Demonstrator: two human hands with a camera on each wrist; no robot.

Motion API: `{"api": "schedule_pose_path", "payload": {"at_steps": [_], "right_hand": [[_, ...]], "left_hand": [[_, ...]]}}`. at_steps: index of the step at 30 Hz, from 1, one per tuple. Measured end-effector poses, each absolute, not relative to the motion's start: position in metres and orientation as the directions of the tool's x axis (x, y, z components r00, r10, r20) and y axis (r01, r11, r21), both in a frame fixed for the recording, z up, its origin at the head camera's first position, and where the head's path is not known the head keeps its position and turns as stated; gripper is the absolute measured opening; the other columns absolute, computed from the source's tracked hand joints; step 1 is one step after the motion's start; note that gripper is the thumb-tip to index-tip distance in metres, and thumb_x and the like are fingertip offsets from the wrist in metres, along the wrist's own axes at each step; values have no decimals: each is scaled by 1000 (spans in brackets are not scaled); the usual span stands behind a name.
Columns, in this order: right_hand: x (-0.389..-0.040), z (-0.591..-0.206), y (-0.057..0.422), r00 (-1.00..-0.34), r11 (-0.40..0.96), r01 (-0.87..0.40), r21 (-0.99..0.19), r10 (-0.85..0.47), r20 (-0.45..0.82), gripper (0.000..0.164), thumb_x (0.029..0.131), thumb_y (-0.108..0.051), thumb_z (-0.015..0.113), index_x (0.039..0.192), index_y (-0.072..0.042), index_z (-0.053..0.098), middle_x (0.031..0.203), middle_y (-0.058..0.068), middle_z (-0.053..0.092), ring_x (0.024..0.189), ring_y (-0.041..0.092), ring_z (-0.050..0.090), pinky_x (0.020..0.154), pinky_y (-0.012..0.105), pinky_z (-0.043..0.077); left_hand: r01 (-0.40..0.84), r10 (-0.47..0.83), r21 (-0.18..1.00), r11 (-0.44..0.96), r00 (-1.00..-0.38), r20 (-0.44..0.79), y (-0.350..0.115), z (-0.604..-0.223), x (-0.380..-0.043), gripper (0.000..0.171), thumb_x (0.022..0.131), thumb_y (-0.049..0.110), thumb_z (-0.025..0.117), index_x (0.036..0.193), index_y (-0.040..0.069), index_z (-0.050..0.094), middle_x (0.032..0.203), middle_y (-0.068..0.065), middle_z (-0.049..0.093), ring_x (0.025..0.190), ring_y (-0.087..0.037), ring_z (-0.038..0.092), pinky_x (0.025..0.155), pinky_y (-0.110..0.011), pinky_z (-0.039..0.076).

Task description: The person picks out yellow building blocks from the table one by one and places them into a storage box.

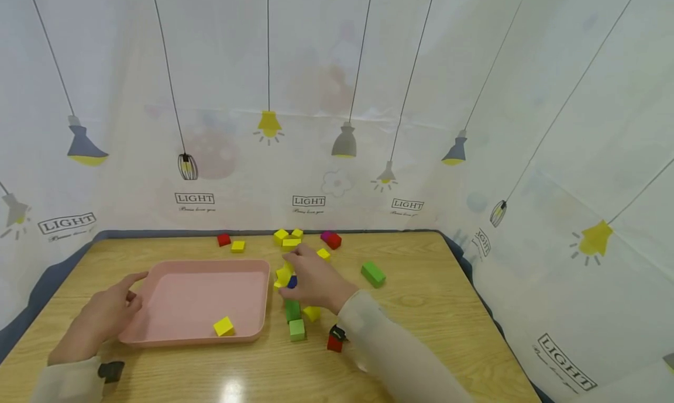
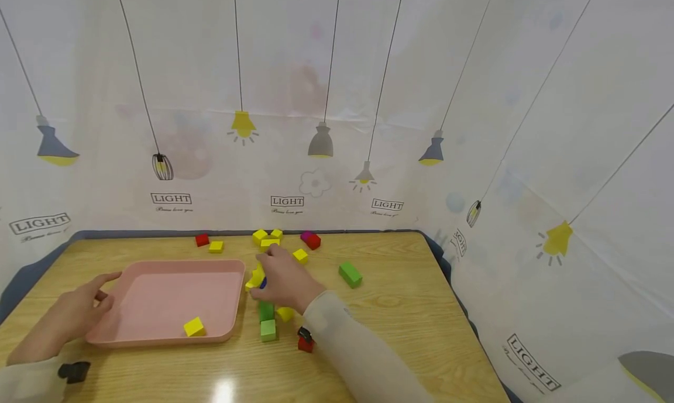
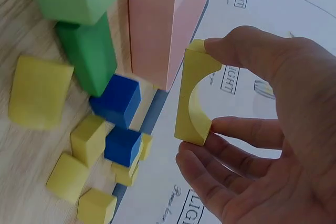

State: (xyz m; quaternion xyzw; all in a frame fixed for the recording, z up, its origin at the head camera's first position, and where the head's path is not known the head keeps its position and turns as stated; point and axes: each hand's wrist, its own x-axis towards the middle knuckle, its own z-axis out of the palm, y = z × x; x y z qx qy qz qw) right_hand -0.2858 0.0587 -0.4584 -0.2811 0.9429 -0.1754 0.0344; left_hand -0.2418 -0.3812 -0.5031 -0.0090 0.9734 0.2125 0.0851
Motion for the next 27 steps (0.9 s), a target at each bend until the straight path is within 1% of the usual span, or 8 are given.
{"api": "schedule_pose_path", "payload": {"at_steps": [4,7,11,14,19,23,27], "right_hand": [[-284,-459,46,-825,773,-539,-334,-564,26,76,103,-41,91,166,-8,64,160,12,66,136,23,68,119,36,61],[-282,-458,38,-812,762,-559,-328,-582,31,74,102,-43,91,164,-10,66,156,9,68,130,21,69,117,33,61],[-280,-459,26,-814,756,-541,-368,-581,2,71,101,-41,92,161,-12,69,152,5,66,120,15,64,110,26,61],[-279,-461,18,-812,757,-536,-375,-584,-19,71,101,-41,92,161,-12,68,154,4,64,117,12,63,108,24,61],[-276,-466,6,-801,750,-546,-374,-598,-29,74,99,-42,95,162,-15,68,157,3,64,117,9,64,109,24,61],[-273,-467,-4,-809,765,-517,-384,-584,-75,77,97,-43,97,164,-21,67,159,-2,63,118,8,63,109,25,62],[-271,-470,-13,-804,777,-513,-365,-584,-115,80,97,-44,97,167,-25,64,167,-5,57,120,7,62,112,25,61]], "left_hand": [[-70,4,409,910,-984,-177,-380,-503,-240,62,115,9,57,169,-12,35,122,-38,73,88,-28,68,73,-40,52],[-71,0,405,912,-985,-173,-379,-502,-239,61,115,8,56,169,-12,35,123,-38,73,89,-28,68,73,-40,51],[-63,3,396,916,-987,-162,-378,-502,-239,61,115,8,56,168,-12,36,124,-39,73,88,-28,68,73,-41,51],[-66,1,392,918,-986,-169,-379,-502,-239,61,115,8,57,168,-12,36,125,-40,72,88,-28,68,74,-42,53],[-92,-14,395,914,-980,-196,-380,-503,-241,63,115,9,58,170,-10,34,129,-41,71,89,-29,68,76,-43,54],[-103,-20,400,911,-978,-206,-381,-505,-243,64,115,10,58,171,-9,34,129,-41,70,90,-29,68,76,-42,54],[-86,-6,400,912,-980,-199,-382,-505,-243,63,114,9,58,169,-10,34,128,-41,70,90,-30,68,76,-43,54]]}}
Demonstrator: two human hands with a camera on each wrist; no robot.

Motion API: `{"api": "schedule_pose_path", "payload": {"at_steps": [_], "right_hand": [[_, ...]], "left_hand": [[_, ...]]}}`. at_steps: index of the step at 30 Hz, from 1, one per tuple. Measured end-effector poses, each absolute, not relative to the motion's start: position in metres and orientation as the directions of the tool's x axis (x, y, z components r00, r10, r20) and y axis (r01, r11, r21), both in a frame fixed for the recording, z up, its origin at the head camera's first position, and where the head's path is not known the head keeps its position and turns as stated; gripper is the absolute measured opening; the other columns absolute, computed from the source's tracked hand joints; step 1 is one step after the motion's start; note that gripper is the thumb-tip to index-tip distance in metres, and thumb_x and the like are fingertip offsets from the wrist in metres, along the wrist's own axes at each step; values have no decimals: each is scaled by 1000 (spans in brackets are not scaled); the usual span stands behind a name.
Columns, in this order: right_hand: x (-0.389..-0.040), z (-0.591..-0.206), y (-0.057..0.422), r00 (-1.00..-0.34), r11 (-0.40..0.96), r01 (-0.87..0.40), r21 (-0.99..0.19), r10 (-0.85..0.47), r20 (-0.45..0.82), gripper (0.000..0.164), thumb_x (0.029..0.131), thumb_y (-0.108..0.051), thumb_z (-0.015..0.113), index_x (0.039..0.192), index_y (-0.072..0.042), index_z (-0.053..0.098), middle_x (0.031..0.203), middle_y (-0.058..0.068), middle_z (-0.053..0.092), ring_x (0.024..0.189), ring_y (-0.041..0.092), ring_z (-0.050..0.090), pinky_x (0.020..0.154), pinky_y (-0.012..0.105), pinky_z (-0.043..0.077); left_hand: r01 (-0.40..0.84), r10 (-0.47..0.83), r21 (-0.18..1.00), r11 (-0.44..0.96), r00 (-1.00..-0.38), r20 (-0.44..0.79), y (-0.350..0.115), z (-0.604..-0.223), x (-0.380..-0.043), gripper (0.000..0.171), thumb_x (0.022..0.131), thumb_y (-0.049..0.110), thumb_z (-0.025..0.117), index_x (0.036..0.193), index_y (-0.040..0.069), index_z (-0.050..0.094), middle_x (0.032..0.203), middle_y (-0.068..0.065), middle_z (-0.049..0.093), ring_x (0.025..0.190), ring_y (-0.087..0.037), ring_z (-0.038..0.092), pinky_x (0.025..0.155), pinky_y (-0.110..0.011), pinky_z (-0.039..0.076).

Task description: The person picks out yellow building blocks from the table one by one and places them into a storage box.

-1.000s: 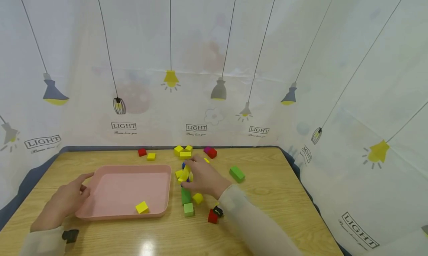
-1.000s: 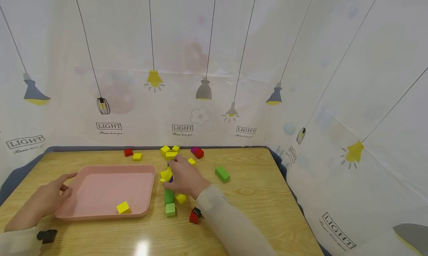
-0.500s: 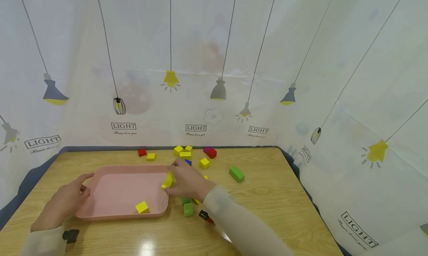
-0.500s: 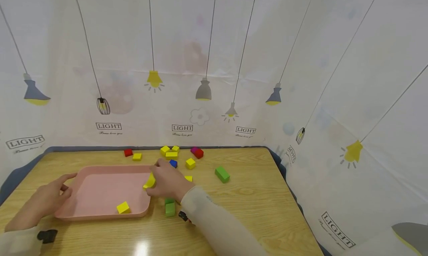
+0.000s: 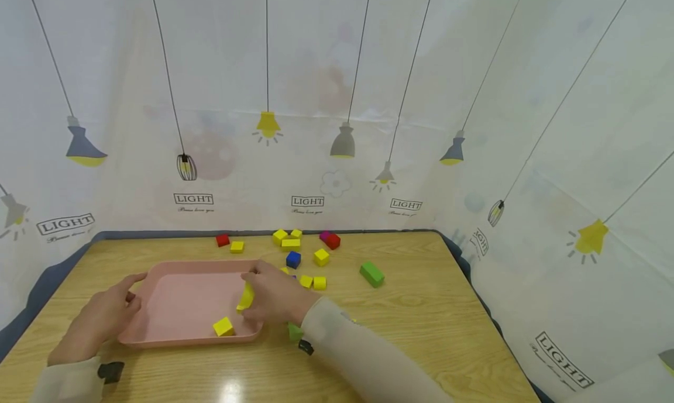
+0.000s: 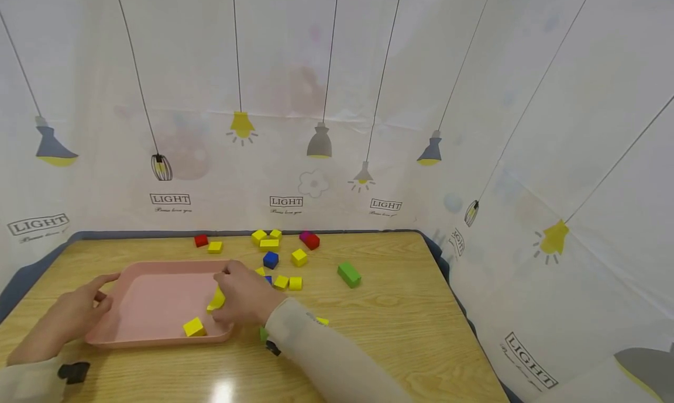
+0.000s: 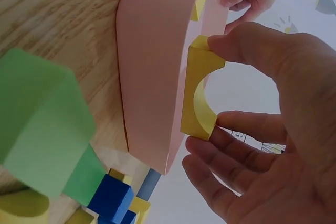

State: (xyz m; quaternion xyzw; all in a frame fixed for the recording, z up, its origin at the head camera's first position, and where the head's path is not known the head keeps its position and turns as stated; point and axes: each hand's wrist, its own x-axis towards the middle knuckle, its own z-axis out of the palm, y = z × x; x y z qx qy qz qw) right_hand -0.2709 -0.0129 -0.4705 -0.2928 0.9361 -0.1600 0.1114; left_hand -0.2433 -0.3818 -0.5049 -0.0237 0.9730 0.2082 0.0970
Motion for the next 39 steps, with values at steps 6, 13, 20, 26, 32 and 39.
{"api": "schedule_pose_path", "payload": {"at_steps": [6,13,20,26,32,39], "right_hand": [[-269,-477,-18,-766,757,-577,-307,-632,-117,82,97,-43,97,169,-23,62,166,-6,55,118,5,62,112,19,58],[-267,-479,-17,-746,750,-615,-241,-653,-127,82,100,-47,93,172,-26,59,158,-6,58,109,3,60,101,13,56],[-267,-480,-12,-746,746,-620,-243,-657,-112,80,102,-52,90,171,-26,60,168,-7,53,120,5,63,110,19,58],[-271,-477,-3,-759,752,-601,-271,-643,-102,79,101,-47,91,171,-25,61,175,-6,52,131,9,63,117,25,58],[-275,-476,16,-769,752,-606,-259,-638,-53,73,102,-45,89,168,-23,64,168,-2,61,139,14,66,121,32,58],[-277,-477,54,-794,763,-577,-293,-608,-21,68,105,-45,86,165,-21,66,159,4,64,124,15,67,106,30,64]], "left_hand": [[-86,-2,406,910,-979,-202,-382,-505,-243,64,114,9,58,170,-10,33,130,-41,70,91,-30,68,76,-43,54],[-83,-1,403,912,-980,-199,-381,-504,-242,64,115,9,59,171,-10,33,130,-42,70,91,-29,67,75,-42,52],[-85,-4,398,913,-980,-200,-381,-505,-243,65,115,9,60,170,-11,33,129,-42,70,90,-28,67,75,-41,52],[-89,-7,388,917,-978,-210,-381,-506,-243,66,114,10,60,171,-10,33,132,-44,69,93,-31,68,76,-42,54],[-74,6,383,921,-979,-203,-381,-506,-244,65,114,9,59,170,-11,33,131,-43,70,93,-31,69,78,-44,55],[-67,8,387,920,-982,-190,-381,-505,-243,63,114,8,57,169,-11,34,130,-43,70,92,-30,68,77,-43,55]]}}
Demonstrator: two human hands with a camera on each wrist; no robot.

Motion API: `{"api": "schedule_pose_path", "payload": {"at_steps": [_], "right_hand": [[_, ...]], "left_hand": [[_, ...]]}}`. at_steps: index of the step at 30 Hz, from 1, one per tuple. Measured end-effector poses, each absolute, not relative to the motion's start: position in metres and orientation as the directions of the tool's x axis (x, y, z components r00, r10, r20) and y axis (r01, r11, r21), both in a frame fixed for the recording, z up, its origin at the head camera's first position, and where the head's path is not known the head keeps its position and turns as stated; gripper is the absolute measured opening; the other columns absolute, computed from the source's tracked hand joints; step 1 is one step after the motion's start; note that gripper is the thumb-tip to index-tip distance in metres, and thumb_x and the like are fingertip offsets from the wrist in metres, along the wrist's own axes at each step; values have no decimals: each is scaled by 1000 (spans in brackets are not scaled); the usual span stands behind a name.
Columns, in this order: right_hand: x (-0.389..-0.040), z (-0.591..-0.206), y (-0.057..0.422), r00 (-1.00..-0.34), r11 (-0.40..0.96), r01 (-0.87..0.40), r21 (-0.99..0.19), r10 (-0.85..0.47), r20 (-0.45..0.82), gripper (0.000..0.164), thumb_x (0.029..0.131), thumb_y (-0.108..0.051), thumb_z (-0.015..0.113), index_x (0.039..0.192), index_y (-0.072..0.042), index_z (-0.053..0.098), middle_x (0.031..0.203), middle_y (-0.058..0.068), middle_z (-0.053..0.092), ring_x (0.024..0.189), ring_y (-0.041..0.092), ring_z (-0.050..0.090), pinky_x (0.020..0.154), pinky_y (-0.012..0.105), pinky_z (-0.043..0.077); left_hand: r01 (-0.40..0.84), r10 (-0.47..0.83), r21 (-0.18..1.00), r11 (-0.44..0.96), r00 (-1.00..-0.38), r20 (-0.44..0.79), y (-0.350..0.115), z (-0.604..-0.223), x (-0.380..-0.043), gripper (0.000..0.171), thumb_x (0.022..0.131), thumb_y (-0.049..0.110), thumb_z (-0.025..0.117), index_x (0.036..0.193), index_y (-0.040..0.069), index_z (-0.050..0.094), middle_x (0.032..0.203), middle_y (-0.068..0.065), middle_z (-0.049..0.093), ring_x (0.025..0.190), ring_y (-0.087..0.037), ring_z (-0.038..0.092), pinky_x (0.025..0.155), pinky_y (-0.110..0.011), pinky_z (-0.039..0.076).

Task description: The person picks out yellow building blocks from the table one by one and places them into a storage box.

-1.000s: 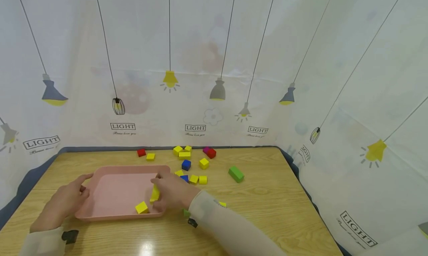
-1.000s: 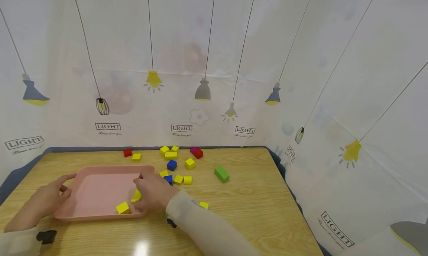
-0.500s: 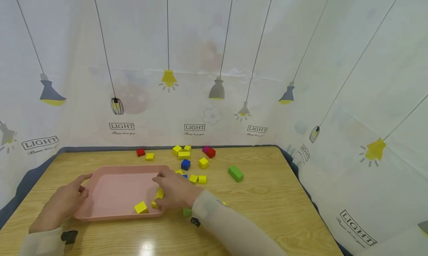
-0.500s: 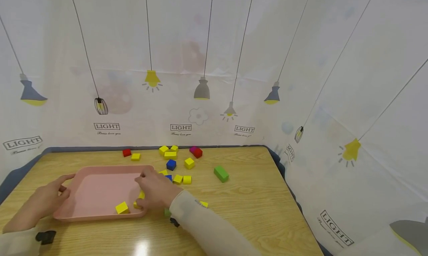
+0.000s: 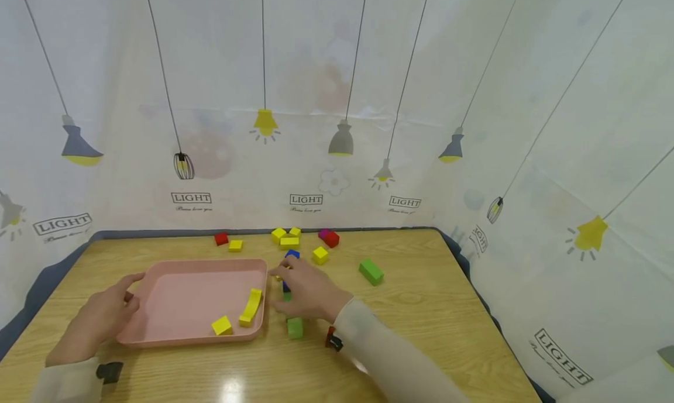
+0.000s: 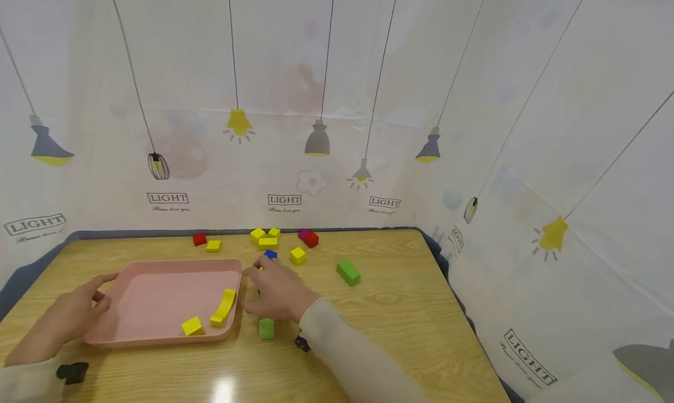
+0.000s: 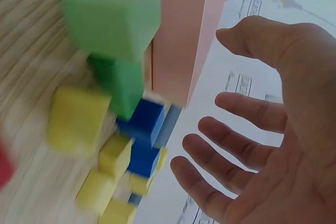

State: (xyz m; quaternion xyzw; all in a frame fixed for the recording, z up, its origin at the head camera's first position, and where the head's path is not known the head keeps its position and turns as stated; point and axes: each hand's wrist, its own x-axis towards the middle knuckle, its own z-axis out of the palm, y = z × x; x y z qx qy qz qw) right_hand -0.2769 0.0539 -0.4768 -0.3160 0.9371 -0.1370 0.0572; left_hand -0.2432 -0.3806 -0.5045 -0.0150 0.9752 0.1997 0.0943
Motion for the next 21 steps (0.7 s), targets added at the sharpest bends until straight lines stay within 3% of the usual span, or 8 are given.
{"api": "schedule_pose_path", "payload": {"at_steps": [12,21], "right_hand": [[-265,-478,126,-837,800,-506,-321,-546,-43,63,106,-45,84,161,-19,70,156,6,66,132,21,65,118,43,61],[-245,-485,172,-824,766,-511,-390,-566,-31,55,109,-39,82,157,-15,72,150,9,68,128,25,69,113,49,62]], "left_hand": [[-24,37,391,920,-988,-147,-382,-503,-238,60,113,7,54,167,-13,36,130,-43,71,92,-31,69,80,-50,58],[-64,4,379,923,-984,-178,-379,-501,-240,62,115,8,57,169,-12,34,131,-43,69,92,-32,68,79,-46,56]]}}
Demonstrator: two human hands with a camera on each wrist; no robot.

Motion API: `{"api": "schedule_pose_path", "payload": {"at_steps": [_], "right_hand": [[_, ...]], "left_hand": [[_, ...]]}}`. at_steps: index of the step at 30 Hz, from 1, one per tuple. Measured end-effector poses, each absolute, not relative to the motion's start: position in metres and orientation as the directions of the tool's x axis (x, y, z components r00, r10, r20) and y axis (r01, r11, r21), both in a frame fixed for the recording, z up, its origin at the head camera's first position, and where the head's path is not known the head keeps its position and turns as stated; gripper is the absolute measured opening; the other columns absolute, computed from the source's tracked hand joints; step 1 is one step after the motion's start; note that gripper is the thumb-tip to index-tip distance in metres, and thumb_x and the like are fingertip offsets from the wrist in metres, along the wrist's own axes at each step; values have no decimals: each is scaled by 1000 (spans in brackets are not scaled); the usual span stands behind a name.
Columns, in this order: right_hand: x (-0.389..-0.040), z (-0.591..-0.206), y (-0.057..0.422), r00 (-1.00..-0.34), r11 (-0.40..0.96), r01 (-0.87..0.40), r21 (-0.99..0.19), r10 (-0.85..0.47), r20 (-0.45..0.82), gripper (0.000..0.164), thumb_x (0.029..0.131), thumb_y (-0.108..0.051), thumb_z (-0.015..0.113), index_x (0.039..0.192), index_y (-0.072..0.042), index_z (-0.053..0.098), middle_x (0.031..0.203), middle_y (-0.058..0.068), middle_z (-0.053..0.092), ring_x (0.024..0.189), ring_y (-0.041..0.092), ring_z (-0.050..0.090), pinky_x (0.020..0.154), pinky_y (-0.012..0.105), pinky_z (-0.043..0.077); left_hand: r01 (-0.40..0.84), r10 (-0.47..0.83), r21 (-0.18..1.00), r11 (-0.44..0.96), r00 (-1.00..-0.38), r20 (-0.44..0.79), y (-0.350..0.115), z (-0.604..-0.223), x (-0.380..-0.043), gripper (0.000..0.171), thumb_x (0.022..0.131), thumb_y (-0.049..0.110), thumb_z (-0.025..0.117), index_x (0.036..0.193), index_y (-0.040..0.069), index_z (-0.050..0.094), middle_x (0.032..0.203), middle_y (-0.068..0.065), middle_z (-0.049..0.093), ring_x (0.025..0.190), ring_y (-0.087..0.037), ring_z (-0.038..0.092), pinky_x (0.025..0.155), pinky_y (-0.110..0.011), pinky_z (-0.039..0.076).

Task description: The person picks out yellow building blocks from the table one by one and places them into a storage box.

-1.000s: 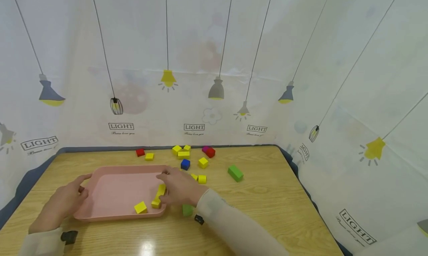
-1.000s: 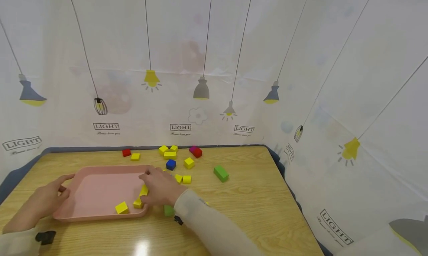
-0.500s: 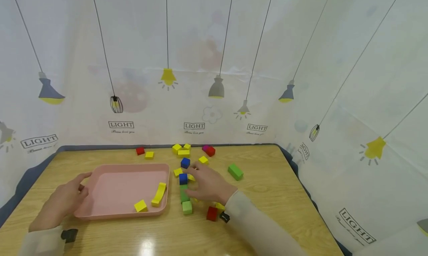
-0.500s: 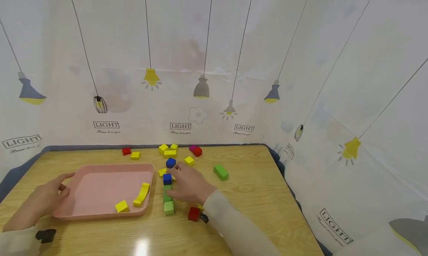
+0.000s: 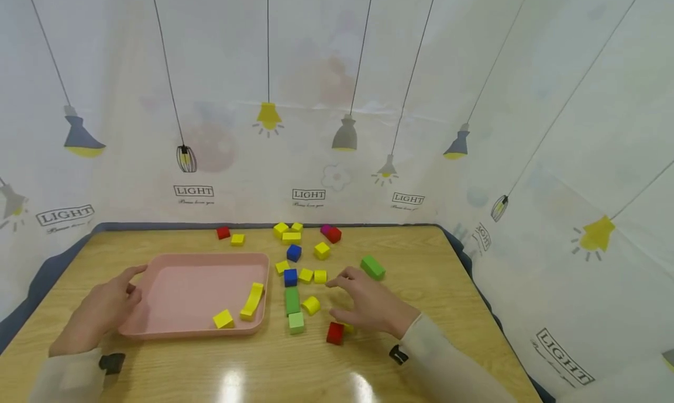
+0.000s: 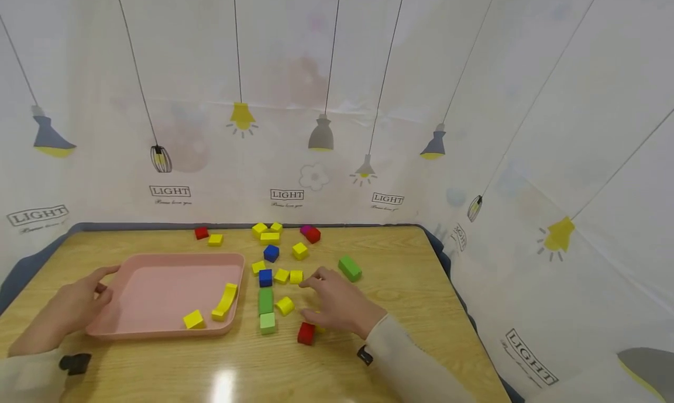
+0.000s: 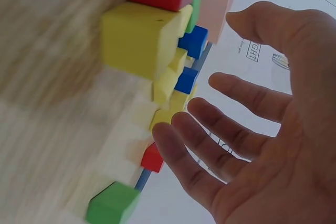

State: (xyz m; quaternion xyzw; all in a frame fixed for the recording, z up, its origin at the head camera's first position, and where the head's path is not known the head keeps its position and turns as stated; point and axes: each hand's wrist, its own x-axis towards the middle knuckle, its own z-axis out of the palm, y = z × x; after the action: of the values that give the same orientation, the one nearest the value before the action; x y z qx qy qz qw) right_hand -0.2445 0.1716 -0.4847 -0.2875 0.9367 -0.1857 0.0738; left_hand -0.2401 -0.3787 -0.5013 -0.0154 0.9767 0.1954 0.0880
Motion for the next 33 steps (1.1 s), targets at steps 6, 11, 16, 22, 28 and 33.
{"api": "schedule_pose_path", "payload": {"at_steps": [6,11,16,22,28,33], "right_hand": [[-230,-492,195,-824,761,-512,-398,-567,-25,46,111,-29,77,154,-13,75,147,8,69,126,25,72,111,49,64],[-222,-500,210,-819,754,-498,-428,-571,-55,46,109,-21,77,155,-17,74,146,4,70,121,18,70,108,43,64],[-217,-505,217,-786,709,-522,-475,-615,-55,50,108,-16,79,157,-17,72,148,2,69,123,15,70,109,40,65],[-216,-511,215,-783,697,-534,-478,-622,-32,54,106,-14,83,159,-18,71,149,2,69,126,17,70,111,41,65],[-215,-516,212,-806,728,-487,-483,-588,-73,56,107,-18,83,161,-21,69,151,-2,67,121,10,67,108,35,64],[-215,-516,210,-812,726,-479,-494,-580,-65,59,106,-16,84,162,-19,67,150,-2,68,121,10,70,107,34,65]], "left_hand": [[-74,-4,373,925,-983,-184,-377,-499,-238,62,115,8,56,169,-12,34,130,-42,70,91,-31,67,78,-46,56],[-66,3,377,924,-984,-178,-378,-501,-237,61,115,8,54,169,-12,34,129,-42,69,87,-28,66,74,-43,53],[-31,26,387,922,-990,-142,-380,-502,-237,60,115,7,53,168,-13,36,127,-42,71,88,-29,68,74,-44,55],[-40,24,388,921,-987,-160,-379,-498,-240,60,115,8,50,169,-12,35,126,-39,71,85,-26,65,72,-40,51],[-58,19,400,915,-983,-185,-377,-496,-239,60,116,9,50,170,-13,34,126,-38,71,86,-26,65,73,-40,51],[-53,20,396,917,-984,-179,-378,-497,-238,59,116,8,50,170,-12,35,128,-39,71,86,-26,65,74,-42,52]]}}
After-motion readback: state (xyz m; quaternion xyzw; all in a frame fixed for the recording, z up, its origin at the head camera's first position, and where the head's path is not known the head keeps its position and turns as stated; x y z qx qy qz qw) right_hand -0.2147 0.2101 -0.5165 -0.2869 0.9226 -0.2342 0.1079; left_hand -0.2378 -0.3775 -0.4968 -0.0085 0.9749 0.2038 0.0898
